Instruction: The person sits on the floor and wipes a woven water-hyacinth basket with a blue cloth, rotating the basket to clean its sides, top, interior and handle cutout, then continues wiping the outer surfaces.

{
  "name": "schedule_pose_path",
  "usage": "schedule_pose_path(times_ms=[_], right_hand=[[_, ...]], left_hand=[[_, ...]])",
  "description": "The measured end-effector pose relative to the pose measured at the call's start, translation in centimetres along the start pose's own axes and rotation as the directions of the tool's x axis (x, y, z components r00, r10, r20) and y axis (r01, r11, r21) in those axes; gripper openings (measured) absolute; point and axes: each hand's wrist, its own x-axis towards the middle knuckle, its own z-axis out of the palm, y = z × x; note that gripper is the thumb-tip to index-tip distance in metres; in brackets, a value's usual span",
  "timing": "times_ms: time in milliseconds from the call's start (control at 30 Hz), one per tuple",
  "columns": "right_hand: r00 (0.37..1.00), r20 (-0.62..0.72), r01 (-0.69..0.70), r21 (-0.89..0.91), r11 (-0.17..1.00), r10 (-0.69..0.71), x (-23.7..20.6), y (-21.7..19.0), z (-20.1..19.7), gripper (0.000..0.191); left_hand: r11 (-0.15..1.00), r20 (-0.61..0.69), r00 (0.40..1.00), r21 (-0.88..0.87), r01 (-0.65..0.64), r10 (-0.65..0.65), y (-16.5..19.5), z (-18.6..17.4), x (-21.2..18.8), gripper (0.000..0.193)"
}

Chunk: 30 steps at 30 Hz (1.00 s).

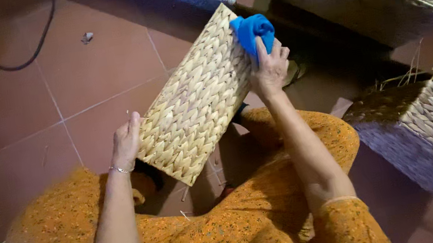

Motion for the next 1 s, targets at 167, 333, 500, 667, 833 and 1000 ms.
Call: schedule_pose_path(times_ms=[167, 333, 500, 667, 833, 1000], right_hand=[[0.951, 0.255, 0.089, 0.318, 0.944, -0.176, -3.7, -10.2, -1.5, 0.016], [0.567, 0.137, 0.491, 0.735, 0.467, -0.812, -12.7, -15.7, -8.8, 0.051], [0.588, 0.194, 0.55, 0.616, 0.564, -0.786, -10.7, -7.3, -5.6, 0.054], [0.98, 0.124, 0.151, 0.034, 0.988, -0.154, -3.5, 3.0, 0.6, 0.028], [0.991, 0.133, 0.011, 0.035, 0.999, -0.016, -4.3, -0.9, 0.1, 0.049], [0.649, 0.524, 0.206, 0.577, 0.791, -0.551, -12.6, -10.8, -7.2, 0.063]], left_hand=[[0.99, 0.065, 0.998, -0.138, 0.01, -0.001, -0.4, -0.3, 0.5, 0.077], [0.914, 0.218, 0.966, -0.347, 0.21, -0.139, 0.0, -0.9, 0.9, 0.085], [0.998, 0.105, 0.994, 0.056, 0.022, -0.028, 0.6, -0.8, 0.6, 0.076], [0.982, 0.056, 0.998, 0.187, -0.039, 0.029, 0.4, -0.5, 0.9, 0.066], [0.993, 0.003, 0.998, 0.095, 0.066, -0.066, -0.8, -0.4, 1.2, 0.069], [1.0, -0.045, 0.999, -0.009, -0.019, 0.018, -1.8, -0.8, 2.1, 0.051]])
